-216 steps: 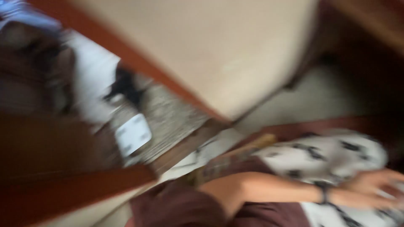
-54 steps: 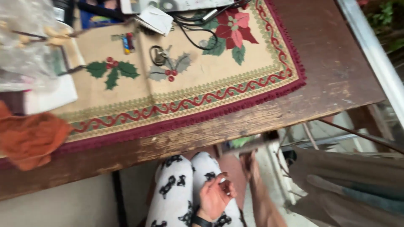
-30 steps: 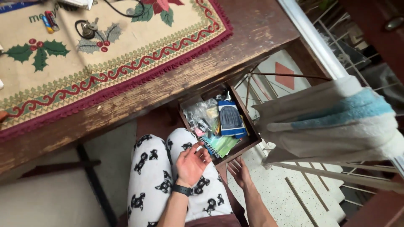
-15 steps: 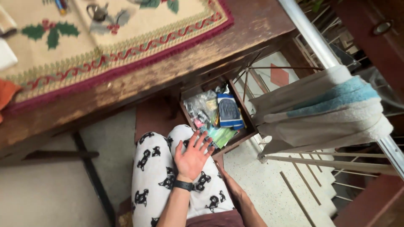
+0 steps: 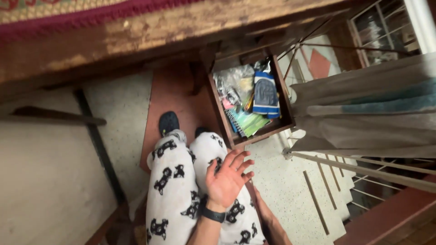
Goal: Emptying a wooden drawer of various items and then wiping it clean with a cloth.
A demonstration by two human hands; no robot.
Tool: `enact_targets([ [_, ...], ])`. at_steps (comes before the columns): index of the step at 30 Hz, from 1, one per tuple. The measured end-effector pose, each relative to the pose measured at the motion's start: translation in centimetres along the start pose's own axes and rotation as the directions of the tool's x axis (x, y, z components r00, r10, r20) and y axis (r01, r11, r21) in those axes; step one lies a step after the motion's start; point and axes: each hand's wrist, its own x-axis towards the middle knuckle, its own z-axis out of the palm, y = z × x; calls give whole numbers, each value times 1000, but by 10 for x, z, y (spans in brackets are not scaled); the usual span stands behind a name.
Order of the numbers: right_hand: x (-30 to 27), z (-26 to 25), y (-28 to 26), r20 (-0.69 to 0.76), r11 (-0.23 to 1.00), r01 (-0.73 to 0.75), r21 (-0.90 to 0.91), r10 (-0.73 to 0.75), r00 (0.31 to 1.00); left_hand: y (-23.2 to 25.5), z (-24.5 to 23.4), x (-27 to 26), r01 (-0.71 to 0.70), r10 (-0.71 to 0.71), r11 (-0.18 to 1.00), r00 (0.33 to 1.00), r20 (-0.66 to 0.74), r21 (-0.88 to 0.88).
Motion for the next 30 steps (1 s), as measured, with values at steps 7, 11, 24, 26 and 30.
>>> enact_targets([
  [7,87,-42,-30,-426,967,-180,182,243,872,8,-15,12,12,-14,999,999,-51,-49],
  [11,172,-56,-99,-490,965,-16,261,147,859,13,-3,19,46,-45,999,998,-46,17],
  [24,210,-102,-52,-638,874,140,465,222,738,6,-10,17,87,-87,994,996,-14,61],
  [26,205,-115,-40,-691,878,155,453,235,684,2,-10,22,88,-87,995,996,-26,40],
  [30,161,-100,-32,-649,879,116,462,247,719,-8,-8,20,153,-148,986,986,-76,63],
])
